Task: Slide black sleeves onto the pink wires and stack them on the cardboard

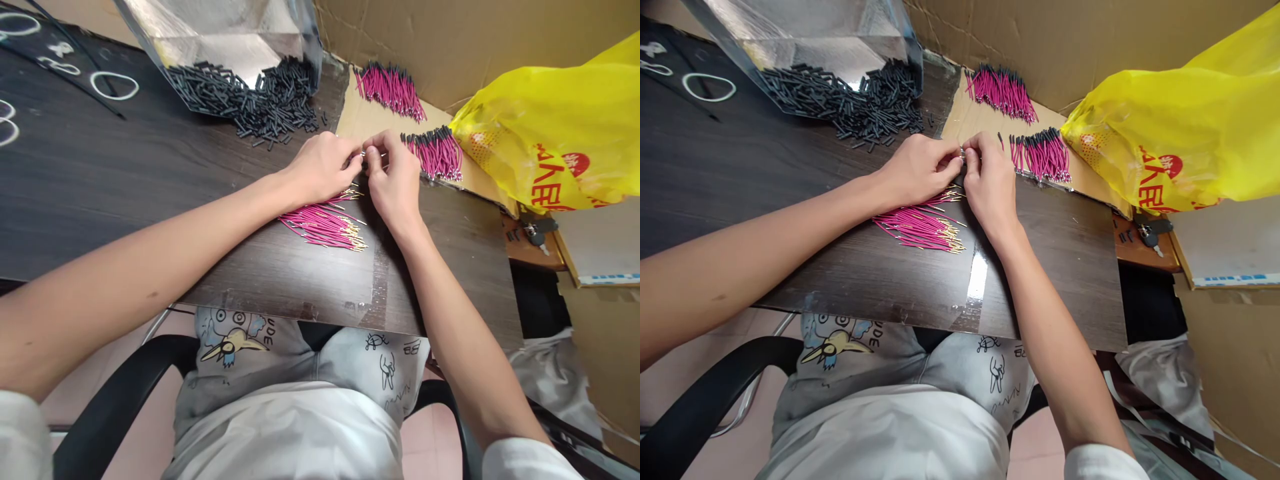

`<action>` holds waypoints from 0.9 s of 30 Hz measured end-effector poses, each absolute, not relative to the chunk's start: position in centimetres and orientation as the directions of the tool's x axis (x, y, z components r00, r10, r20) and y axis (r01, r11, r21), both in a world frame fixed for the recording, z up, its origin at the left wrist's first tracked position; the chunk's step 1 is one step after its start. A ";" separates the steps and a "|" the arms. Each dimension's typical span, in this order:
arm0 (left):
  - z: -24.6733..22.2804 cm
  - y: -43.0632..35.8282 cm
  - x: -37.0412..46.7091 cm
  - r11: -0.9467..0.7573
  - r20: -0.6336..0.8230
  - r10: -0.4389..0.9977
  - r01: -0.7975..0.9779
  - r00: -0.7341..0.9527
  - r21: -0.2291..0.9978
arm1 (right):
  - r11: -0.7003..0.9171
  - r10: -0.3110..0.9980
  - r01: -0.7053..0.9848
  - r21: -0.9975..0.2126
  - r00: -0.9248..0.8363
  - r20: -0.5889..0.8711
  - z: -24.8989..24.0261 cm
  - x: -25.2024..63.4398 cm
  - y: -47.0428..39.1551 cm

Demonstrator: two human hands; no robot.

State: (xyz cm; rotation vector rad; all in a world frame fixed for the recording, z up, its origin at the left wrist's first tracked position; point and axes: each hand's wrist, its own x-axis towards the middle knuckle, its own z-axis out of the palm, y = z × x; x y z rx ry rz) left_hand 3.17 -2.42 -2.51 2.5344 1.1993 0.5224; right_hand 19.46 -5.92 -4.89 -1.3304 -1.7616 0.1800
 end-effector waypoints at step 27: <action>-2.5 -2.2 3.1 -0.626 0.182 0.773 0.686 0.607 0.370 | 0.395 0.847 0.709 -0.584 -0.036 0.530 -5.1 19.7 -5.7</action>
